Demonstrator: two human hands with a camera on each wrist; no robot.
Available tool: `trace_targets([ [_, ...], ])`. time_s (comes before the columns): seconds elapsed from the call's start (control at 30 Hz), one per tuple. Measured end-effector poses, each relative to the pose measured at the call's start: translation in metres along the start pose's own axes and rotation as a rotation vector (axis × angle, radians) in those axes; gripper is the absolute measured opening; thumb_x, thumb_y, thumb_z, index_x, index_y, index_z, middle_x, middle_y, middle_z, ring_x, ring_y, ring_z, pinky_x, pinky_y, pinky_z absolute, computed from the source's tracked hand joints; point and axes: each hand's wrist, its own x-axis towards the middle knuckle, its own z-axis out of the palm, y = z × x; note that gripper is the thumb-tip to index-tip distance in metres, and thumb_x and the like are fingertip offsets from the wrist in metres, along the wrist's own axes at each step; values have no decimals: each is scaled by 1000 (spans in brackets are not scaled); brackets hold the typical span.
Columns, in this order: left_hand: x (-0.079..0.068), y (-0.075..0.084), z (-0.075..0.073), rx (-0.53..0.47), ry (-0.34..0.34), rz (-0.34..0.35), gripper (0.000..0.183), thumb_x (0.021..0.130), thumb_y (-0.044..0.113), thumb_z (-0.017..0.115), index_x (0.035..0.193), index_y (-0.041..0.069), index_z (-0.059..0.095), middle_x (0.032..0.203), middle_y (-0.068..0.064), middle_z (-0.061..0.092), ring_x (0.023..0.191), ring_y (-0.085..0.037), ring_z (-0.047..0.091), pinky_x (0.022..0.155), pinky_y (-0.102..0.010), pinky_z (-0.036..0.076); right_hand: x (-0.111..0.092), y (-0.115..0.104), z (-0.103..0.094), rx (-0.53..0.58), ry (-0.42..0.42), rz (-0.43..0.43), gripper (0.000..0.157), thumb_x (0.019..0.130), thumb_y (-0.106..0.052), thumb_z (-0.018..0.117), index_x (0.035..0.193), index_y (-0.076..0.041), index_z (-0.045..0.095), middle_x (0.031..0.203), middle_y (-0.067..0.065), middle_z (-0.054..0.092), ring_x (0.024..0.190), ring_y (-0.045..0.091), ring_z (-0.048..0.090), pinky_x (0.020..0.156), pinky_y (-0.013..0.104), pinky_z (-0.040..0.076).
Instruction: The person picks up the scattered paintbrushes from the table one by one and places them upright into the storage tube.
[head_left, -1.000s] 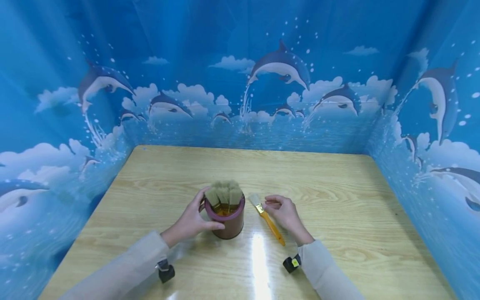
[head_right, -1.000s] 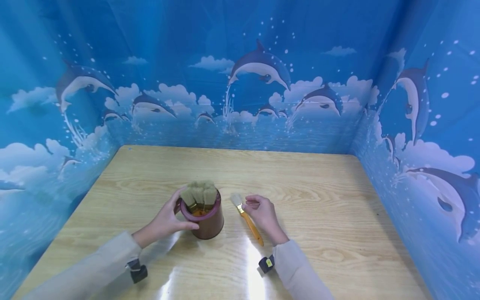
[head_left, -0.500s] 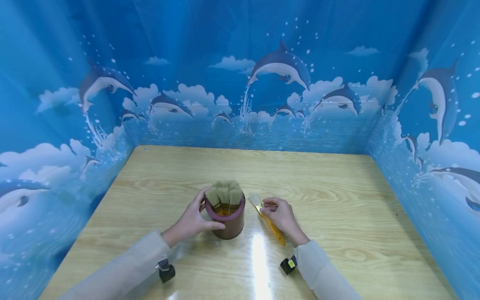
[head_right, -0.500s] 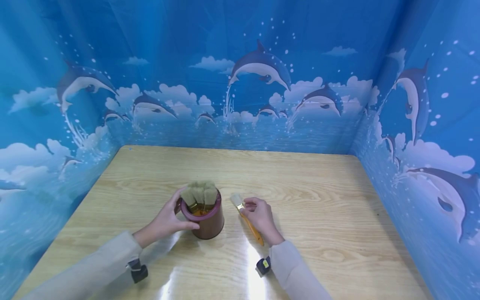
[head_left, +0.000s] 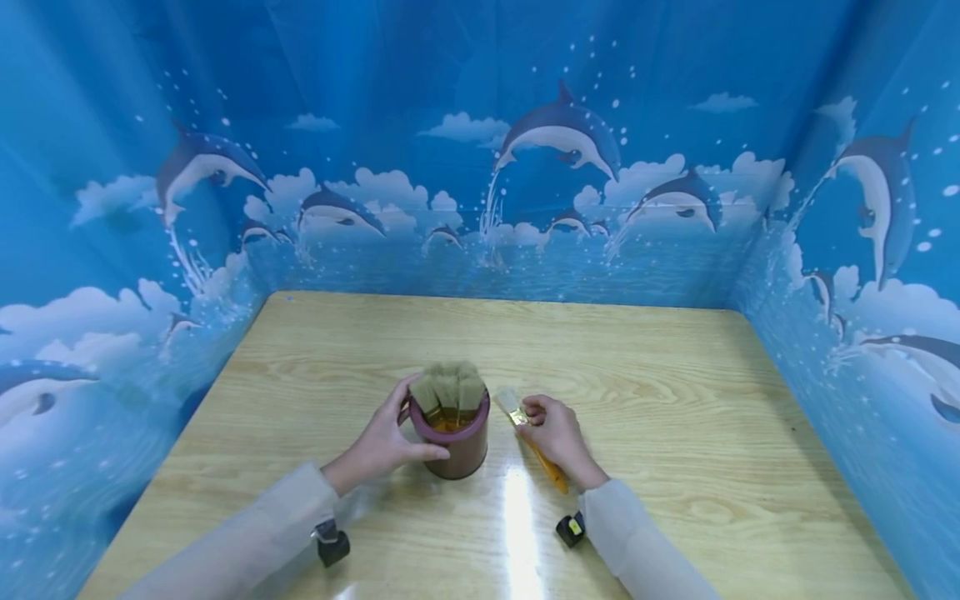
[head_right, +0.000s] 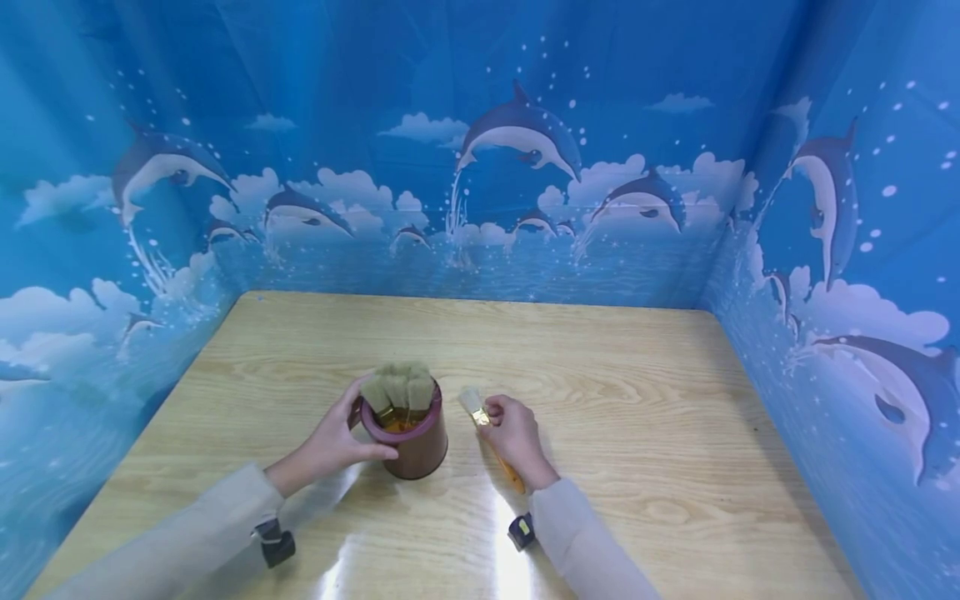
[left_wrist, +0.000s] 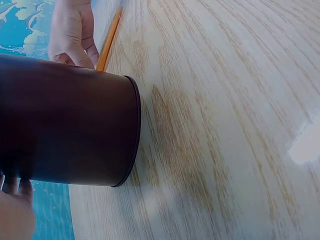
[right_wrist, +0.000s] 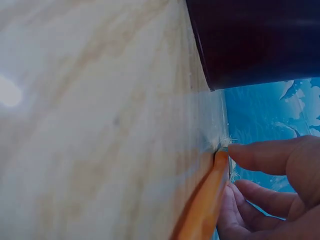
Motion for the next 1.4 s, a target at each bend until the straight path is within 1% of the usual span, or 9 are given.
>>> trace_targets([
  [0.23, 0, 0, 0, -3, -2, 14, 106, 63, 19, 90, 148, 10, 27, 149, -13, 34, 137, -34, 34, 114, -47, 29, 2, 3, 4, -52, 23, -33, 49, 69, 4, 77, 116, 7, 62, 94, 9, 66, 80, 16, 61, 72, 25, 56],
  [0.37, 0, -1, 0, 1, -2, 13, 106, 63, 19, 90, 148, 9, 27, 149, -14, 34, 137, -34, 34, 114, -47, 29, 1, 2, 4, -80, 13, -31, 47, 69, 4, 76, 114, 8, 62, 86, 6, 64, 75, 13, 58, 66, 21, 54],
  [0.47, 0, -1, 0, 4, -3, 10, 106, 63, 19, 90, 148, 9, 27, 149, -13, 34, 137, -34, 34, 114, -47, 29, -1, 2, 2, -90, -7, -35, 41, 71, 3, 74, 110, 7, 64, 81, 4, 62, 70, 12, 55, 61, 21, 51],
  [0.6, 0, -1, 0, 4, -4, 12, 106, 63, 19, 90, 148, 10, 27, 149, -13, 34, 137, -33, 34, 114, -46, 30, -2, 2, -2, -102, -16, -49, 29, 72, 2, 71, 101, 5, 69, 75, 2, 61, 64, 11, 52, 55, 21, 46],
  [0.73, 1, -1, 0, 4, -6, 9, 107, 63, 20, 90, 148, 9, 26, 150, -13, 34, 137, -34, 34, 114, -47, 30, -1, 0, -7, -82, -13, -23, 21, 76, -1, 70, 97, 3, 70, 75, 2, 62, 65, 11, 53, 57, 22, 47],
  [0.97, 0, 2, 1, 5, -2, -36, 111, 61, 23, 91, 149, 12, 25, 151, -11, 32, 138, -32, 33, 114, -45, 28, 1, -19, -22, -37, 29, -11, 20, 82, -4, 70, 102, 2, 66, 84, 7, 62, 74, 17, 57, 63, 26, 51],
  [1.1, -1, 3, 1, 11, -3, -25, 111, 62, 24, 91, 149, 11, 24, 151, -12, 32, 138, -33, 33, 114, -46, 29, 2, -32, -31, 22, 56, -9, 21, 85, -9, 68, 103, 0, 64, 89, 8, 61, 79, 19, 57, 67, 28, 52],
  [1.27, -1, 3, 1, 6, -5, -19, 110, 62, 23, 91, 149, 12, 24, 151, -11, 32, 138, -32, 33, 114, -46, 29, -1, -50, -41, 82, 104, -70, 20, 87, -12, 67, 104, -2, 64, 94, 10, 62, 82, 22, 58, 71, 32, 54],
  [1.4, -1, 3, 1, 11, -6, -20, 111, 62, 24, 91, 149, 13, 24, 151, -10, 32, 138, -32, 33, 114, -46, 28, -7, -69, -50, 133, 131, -126, 22, 88, -15, 68, 107, -3, 64, 96, 10, 63, 85, 22, 61, 74, 33, 56],
])
